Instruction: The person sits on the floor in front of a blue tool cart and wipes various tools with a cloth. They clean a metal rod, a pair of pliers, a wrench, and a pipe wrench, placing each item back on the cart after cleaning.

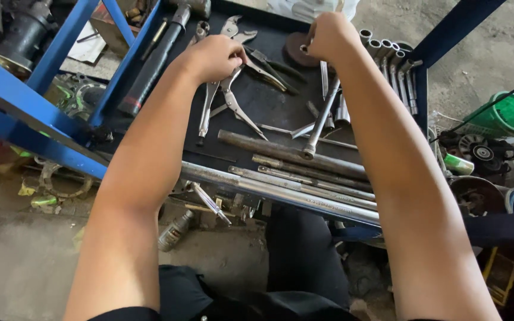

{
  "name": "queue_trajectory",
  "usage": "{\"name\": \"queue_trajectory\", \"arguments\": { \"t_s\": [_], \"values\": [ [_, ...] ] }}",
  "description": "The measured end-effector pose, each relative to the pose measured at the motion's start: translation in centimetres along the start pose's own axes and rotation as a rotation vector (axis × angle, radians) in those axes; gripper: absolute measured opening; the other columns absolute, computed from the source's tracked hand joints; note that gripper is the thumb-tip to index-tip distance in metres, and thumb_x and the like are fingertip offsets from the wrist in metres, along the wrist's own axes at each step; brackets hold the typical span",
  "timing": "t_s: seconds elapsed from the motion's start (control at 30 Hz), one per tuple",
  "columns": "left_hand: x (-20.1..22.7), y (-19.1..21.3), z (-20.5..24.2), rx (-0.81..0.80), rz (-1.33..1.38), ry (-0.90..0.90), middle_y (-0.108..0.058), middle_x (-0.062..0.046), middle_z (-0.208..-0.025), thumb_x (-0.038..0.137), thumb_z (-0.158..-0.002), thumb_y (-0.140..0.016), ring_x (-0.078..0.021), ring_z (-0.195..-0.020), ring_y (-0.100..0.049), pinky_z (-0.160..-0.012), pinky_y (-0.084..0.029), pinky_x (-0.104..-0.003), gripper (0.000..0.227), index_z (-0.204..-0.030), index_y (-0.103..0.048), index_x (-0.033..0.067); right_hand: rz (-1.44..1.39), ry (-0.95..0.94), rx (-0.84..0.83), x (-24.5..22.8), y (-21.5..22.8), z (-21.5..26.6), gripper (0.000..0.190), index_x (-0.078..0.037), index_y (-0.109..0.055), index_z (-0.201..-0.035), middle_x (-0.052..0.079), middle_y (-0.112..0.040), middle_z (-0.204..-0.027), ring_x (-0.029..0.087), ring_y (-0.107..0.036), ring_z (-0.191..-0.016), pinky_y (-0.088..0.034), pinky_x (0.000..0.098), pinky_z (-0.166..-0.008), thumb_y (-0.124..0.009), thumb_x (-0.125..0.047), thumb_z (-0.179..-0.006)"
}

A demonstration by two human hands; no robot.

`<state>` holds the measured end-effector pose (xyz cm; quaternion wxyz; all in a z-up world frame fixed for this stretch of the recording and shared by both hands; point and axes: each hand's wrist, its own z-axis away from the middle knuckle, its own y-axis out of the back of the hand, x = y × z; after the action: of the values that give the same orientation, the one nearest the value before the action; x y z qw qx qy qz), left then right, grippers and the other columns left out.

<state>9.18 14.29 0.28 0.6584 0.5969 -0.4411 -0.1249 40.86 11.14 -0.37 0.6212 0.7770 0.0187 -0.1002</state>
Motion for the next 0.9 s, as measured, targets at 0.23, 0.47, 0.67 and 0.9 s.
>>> {"name": "queue_trajectory", "arguments": {
  "t_s": [0.23, 0.47, 0.67, 0.9],
  "values": [
    [0.3, -0.2, -0.2, 0.010, -0.029, -0.027, -0.074, -0.014, -0.107, 0.021, -0.094, -0.063, -0.0325, -0.099, -0.070, -0.085, -0.054, -0.043, 0.025, -0.114, -0.076, 0.0147, 0.192, 0.173, -0.182, -0.5, -0.5, 0.2, 0.043, -0.010, -0.081, -0.100, 0.017, -0.075, -0.097, 0.038, -0.071, -0.091, -0.058, 0.0485, -0.077, -0.089, -0.040, -0.071],
    [0.5, 0.0, -0.1, -0.015, -0.041, -0.018, -0.074, -0.015, -0.108, 0.022, -0.095, -0.065, -0.0328, -0.100, -0.070, -0.085, -0.054, -0.043, 0.024, -0.115, -0.076, 0.0150, 0.357, 0.138, -0.257, -2.6, 0.6, 1.2, 0.051, -0.006, -0.079, -0.097, 0.016, -0.075, -0.099, 0.037, -0.072, -0.094, -0.059, 0.0491, -0.076, -0.089, -0.048, -0.071],
    [-1.1, -1.0, -1.0, 0.022, -0.042, -0.058, -0.074, -0.016, -0.106, 0.019, -0.094, -0.065, -0.0335, -0.098, -0.070, -0.085, -0.055, -0.044, 0.023, -0.113, -0.077, 0.0134, 0.460, 0.211, -0.245, -3.5, 1.7, 2.3, 0.035, -0.007, -0.080, -0.091, 0.015, -0.076, -0.094, 0.036, -0.073, -0.087, -0.060, 0.0458, -0.071, -0.083, -0.038, -0.075],
    [-1.1, -0.8, -1.0, 0.026, -0.060, -0.101, -0.074, -0.017, -0.103, 0.020, -0.095, -0.066, -0.0358, -0.097, -0.070, -0.084, -0.055, -0.045, 0.022, -0.113, -0.077, 0.0122, 0.442, 0.261, -0.151, -2.9, 2.2, 2.6, 0.032, -0.011, -0.080, -0.086, 0.012, -0.075, -0.088, 0.034, -0.073, -0.085, -0.059, 0.0465, -0.071, -0.080, -0.039, -0.070]
  ]
}}
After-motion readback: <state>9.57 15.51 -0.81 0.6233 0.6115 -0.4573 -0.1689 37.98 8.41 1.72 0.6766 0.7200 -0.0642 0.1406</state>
